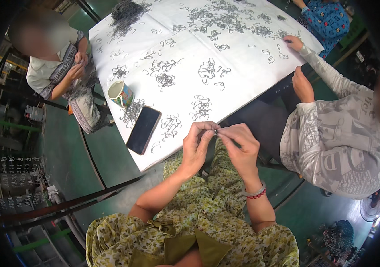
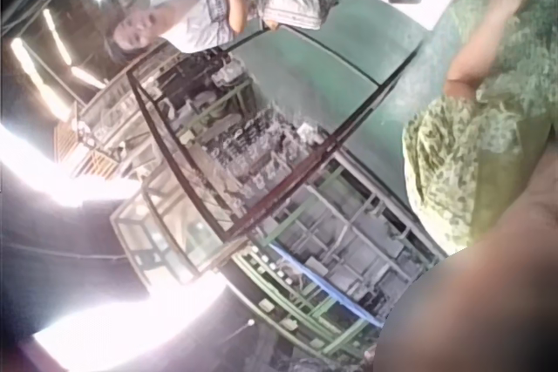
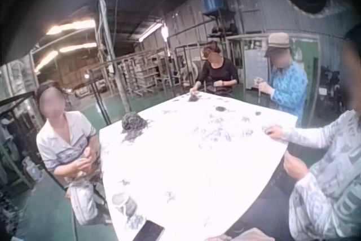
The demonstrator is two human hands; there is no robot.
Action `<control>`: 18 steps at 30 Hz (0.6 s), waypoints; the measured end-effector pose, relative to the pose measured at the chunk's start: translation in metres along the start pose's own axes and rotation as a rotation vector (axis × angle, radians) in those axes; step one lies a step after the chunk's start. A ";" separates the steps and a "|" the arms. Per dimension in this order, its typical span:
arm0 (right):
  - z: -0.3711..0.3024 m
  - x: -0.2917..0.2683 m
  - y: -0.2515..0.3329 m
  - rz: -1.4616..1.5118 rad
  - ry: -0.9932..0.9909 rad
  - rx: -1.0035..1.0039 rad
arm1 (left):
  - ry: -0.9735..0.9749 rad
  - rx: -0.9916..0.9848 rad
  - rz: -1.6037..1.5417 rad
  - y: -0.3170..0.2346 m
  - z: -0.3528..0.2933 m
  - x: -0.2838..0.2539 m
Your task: The person sits at a table with others and repeatedly picks up small metal paperclips, straightens or bends them by hand, and places them on a large white sheet. The person occasionally lifts a formed clip to hang it on a nearby rack. A smartphone and a cup remain on the table throughout.
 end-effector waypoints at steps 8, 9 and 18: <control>0.095 0.027 -0.122 -0.305 0.203 -0.003 | 0.071 0.006 0.146 -0.008 0.004 -0.002; 0.102 0.041 -0.141 -0.391 0.253 -0.054 | 0.070 0.016 0.171 -0.009 0.004 -0.004; 0.121 0.058 -0.175 -0.450 0.238 0.027 | 0.088 0.080 0.232 -0.018 -0.003 -0.009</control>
Point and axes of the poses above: each hand's wrist, its own z-axis towards the middle knuckle, its own x-axis out of the palm, y = z × x, the point moved 6 cm from there along z, towards the middle knuckle, and after that the axes turned 3 degrees about y, right-handed, at the moved point
